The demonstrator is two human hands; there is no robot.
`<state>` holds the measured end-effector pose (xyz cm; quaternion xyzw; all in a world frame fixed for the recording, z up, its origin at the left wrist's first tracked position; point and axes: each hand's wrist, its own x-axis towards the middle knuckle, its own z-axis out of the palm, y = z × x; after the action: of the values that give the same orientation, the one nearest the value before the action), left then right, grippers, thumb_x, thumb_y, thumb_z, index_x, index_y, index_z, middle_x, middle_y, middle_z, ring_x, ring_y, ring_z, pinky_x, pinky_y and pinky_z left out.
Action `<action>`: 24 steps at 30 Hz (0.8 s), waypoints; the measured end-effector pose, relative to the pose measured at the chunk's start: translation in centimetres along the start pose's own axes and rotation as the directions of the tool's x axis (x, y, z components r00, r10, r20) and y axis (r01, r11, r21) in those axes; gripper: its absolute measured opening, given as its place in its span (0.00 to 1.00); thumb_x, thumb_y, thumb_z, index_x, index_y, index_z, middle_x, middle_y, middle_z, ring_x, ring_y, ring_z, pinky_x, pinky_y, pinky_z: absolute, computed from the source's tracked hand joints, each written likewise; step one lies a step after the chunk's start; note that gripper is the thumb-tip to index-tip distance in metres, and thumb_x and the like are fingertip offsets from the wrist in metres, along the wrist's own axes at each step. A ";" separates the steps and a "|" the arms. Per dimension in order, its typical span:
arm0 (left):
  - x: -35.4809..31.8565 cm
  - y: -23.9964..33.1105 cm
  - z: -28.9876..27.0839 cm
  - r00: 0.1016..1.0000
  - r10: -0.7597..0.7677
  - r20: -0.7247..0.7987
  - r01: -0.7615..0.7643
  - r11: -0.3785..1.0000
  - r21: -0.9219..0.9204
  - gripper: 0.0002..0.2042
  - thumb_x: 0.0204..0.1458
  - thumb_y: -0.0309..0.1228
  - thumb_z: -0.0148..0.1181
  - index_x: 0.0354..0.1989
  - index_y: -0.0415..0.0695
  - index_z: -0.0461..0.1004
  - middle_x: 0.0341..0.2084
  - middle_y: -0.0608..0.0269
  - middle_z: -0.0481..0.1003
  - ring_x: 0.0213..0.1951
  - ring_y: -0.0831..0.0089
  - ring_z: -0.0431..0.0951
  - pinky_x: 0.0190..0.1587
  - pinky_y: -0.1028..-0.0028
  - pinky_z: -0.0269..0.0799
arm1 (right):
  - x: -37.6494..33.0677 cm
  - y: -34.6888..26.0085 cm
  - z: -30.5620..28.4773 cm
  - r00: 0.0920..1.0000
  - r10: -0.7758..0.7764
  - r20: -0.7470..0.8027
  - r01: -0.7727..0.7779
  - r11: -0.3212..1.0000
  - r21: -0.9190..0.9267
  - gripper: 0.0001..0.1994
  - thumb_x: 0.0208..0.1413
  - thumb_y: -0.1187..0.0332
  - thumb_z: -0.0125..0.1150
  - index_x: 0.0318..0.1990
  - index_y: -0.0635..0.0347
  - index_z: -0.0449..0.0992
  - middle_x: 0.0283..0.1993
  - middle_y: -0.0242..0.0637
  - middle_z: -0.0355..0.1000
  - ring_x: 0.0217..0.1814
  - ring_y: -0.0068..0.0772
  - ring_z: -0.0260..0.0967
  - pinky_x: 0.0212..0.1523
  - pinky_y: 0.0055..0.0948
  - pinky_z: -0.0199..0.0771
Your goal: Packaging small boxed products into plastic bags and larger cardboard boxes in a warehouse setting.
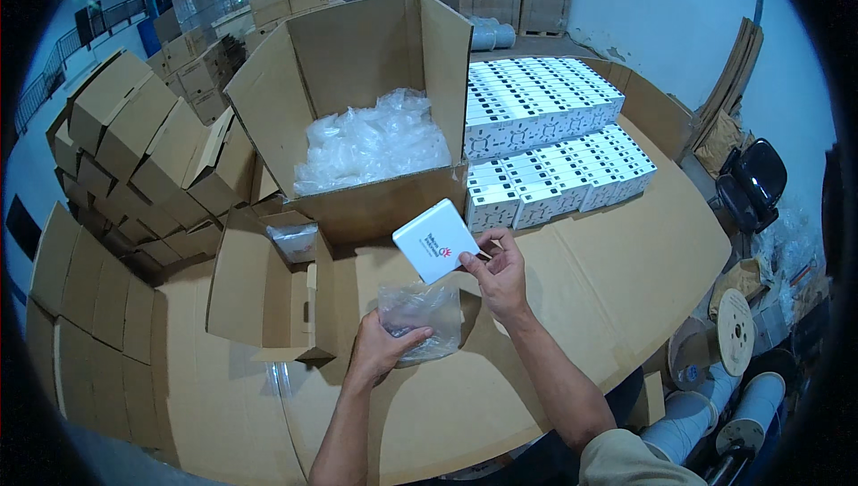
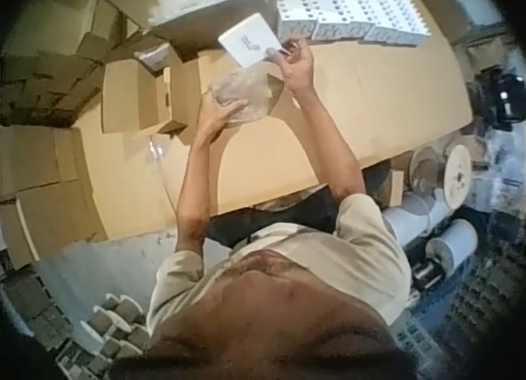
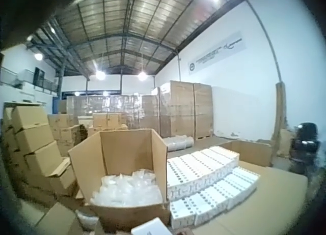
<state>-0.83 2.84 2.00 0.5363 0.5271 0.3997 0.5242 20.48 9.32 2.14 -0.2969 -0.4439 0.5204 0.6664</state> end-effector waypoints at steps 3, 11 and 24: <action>-0.2 0.9 -0.1 0.999 -0.044 0.016 0.045 0.999 -0.025 0.23 0.44 0.29 0.78 0.48 0.35 0.77 0.39 0.56 0.83 0.43 0.71 0.82 0.49 0.68 0.77 | -0.2 -0.4 0.1 0.999 -0.005 0.040 0.012 0.984 -0.178 0.14 0.59 0.80 0.64 0.47 0.61 0.65 0.41 0.34 0.71 0.46 0.24 0.74 0.46 0.25 0.81; 0.1 -0.1 0.0 0.999 -0.052 -0.006 0.052 0.998 -0.032 0.23 0.44 0.29 0.78 0.48 0.35 0.77 0.41 0.55 0.83 0.44 0.70 0.82 0.50 0.67 0.77 | -0.2 0.0 -0.3 0.991 0.008 0.131 0.017 0.983 -0.184 0.12 0.58 0.78 0.65 0.45 0.61 0.68 0.40 0.31 0.69 0.44 0.20 0.70 0.47 0.24 0.73; 0.2 -0.4 0.0 0.999 0.021 -0.033 -0.023 0.999 -0.045 0.24 0.43 0.29 0.79 0.49 0.37 0.77 0.43 0.58 0.82 0.45 0.72 0.81 0.51 0.68 0.77 | -0.3 0.7 -0.5 0.950 0.137 0.280 -0.095 0.983 -0.158 0.10 0.60 0.76 0.63 0.46 0.61 0.68 0.41 0.29 0.66 0.45 0.19 0.66 0.48 0.23 0.68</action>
<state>-0.82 2.95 1.61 0.5237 0.5203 0.4259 0.5232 20.57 9.24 1.25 -0.2900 -0.5545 0.5635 0.5394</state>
